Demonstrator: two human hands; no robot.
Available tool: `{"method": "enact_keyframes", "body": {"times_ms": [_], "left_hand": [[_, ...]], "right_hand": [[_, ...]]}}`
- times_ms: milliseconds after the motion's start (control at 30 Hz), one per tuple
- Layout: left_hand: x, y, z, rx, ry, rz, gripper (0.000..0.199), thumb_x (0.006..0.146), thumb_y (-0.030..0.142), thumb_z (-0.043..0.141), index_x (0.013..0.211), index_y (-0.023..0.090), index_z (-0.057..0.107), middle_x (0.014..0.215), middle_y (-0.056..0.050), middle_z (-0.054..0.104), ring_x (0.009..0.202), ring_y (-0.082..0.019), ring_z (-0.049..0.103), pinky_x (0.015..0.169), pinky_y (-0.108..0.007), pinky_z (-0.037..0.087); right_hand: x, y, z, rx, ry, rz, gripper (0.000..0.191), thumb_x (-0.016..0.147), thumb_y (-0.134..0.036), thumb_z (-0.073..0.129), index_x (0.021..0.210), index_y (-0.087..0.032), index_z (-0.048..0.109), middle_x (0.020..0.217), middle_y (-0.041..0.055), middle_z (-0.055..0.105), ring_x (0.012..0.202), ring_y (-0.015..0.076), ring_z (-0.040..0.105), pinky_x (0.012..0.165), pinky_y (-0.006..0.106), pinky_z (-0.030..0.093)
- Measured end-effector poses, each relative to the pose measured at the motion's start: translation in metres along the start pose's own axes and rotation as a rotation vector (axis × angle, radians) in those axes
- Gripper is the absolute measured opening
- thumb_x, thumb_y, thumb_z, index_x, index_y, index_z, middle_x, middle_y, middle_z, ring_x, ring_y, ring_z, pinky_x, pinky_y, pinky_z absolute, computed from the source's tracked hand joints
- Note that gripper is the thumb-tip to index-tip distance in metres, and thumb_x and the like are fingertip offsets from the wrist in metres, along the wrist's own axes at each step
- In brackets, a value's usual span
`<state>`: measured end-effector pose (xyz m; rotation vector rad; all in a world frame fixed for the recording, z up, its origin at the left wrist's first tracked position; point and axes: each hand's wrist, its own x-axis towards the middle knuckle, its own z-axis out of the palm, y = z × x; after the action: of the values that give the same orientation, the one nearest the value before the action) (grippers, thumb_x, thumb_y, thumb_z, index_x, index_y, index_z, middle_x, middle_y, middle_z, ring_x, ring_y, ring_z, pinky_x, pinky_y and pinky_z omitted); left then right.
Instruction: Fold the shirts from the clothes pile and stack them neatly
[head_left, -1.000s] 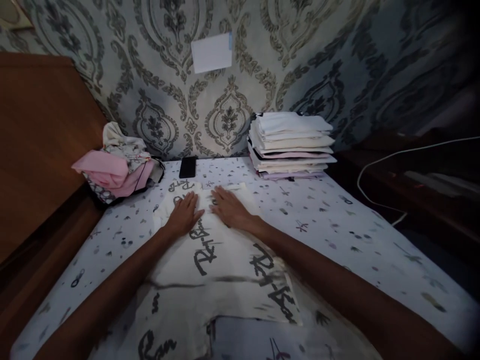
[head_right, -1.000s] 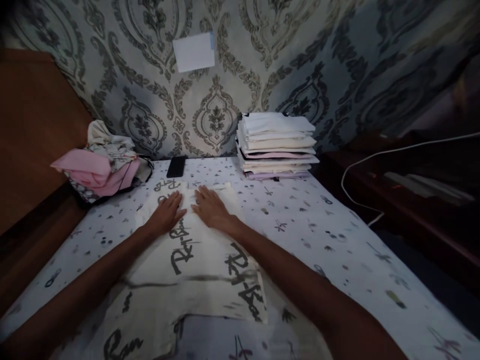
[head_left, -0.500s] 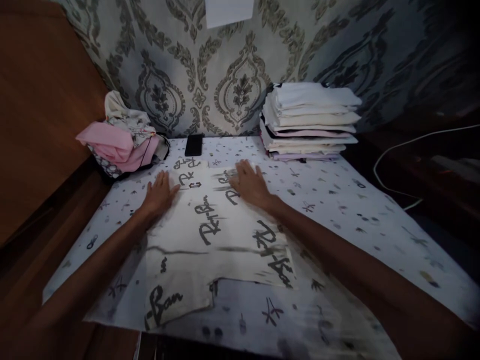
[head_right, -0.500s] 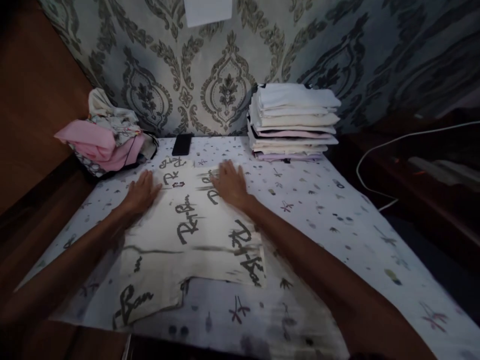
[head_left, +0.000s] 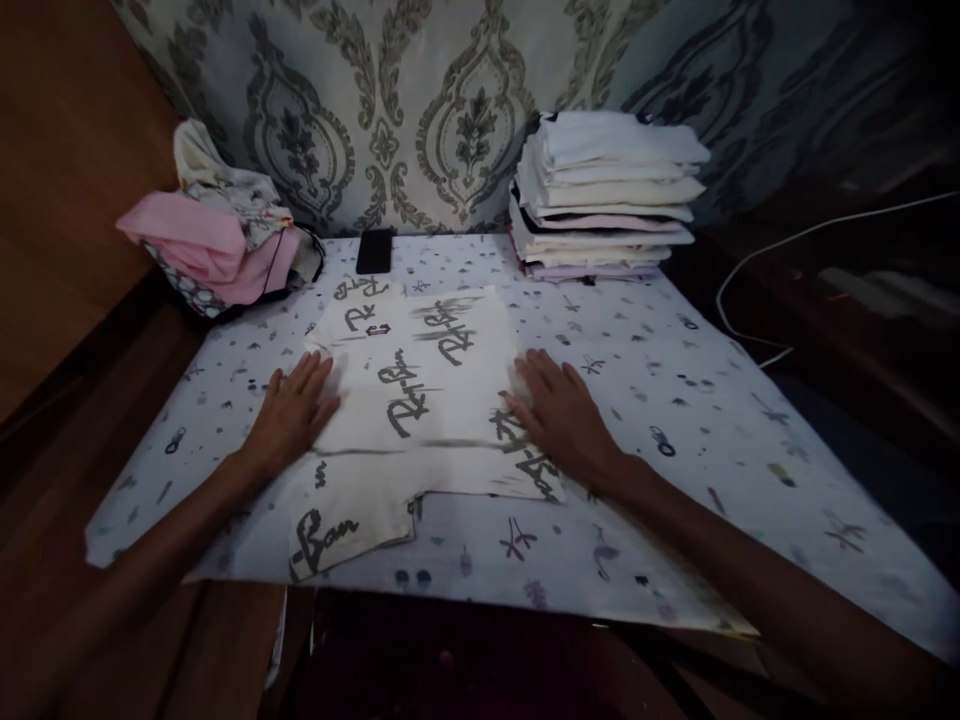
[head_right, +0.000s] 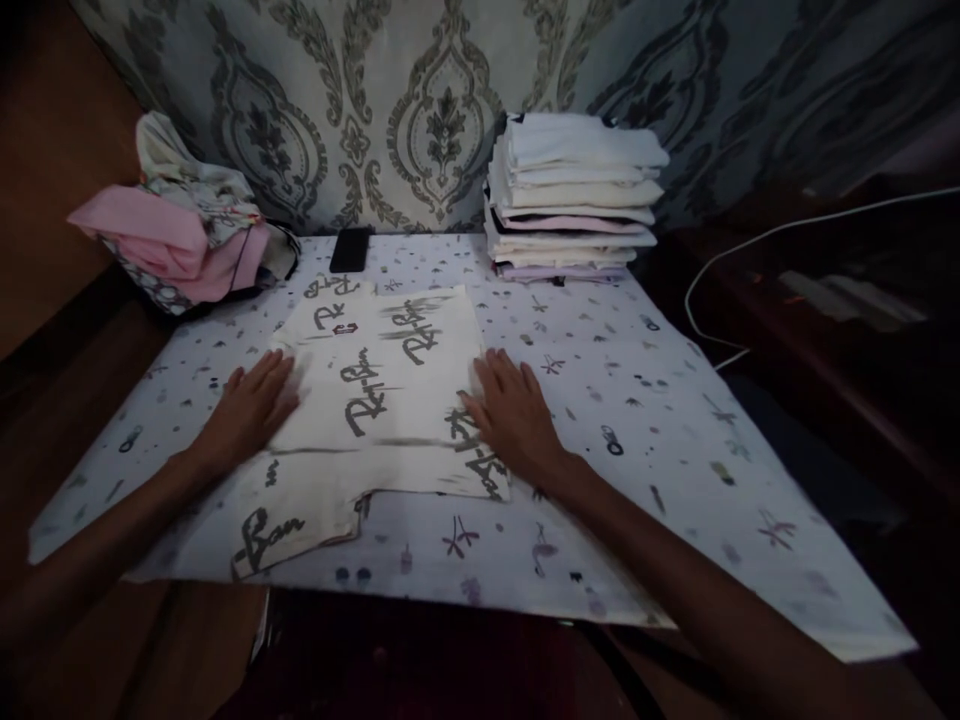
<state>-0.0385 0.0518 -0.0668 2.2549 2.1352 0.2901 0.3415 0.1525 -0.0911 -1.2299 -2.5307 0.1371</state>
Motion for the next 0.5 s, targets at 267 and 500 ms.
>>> {"method": "enact_keyframes", "body": {"times_ms": [267, 500], "left_hand": [[-0.078, 0.035, -0.028, -0.216, -0.189, 0.452, 0.056, 0.094, 0.053, 0.057, 0.145, 0.030, 0.046, 0.143, -0.013, 0.056, 0.129, -0.031, 0.053, 0.109, -0.048, 0.043], [-0.053, 0.040, 0.000, -0.043, -0.107, 0.350, 0.070, 0.104, 0.048, 0.032, 0.161, 0.034, -0.006, 0.167, -0.007, 0.022, 0.153, -0.027, 0.025, 0.123, -0.052, 0.025]], "right_hand": [[-0.070, -0.036, -0.037, 0.256, -0.061, -0.458, 0.018, 0.101, -0.032, 0.050, 0.109, -0.021, 0.061, 0.101, 0.0115, 0.067, 0.089, 0.0243, 0.063, 0.074, 0.041, 0.056], [-0.035, -0.054, -0.025, 0.170, 0.072, -0.382, 0.031, 0.104, -0.033, 0.041, 0.130, -0.024, 0.056, 0.131, 0.0139, 0.064, 0.121, 0.0274, 0.060, 0.094, 0.046, 0.055]]}}
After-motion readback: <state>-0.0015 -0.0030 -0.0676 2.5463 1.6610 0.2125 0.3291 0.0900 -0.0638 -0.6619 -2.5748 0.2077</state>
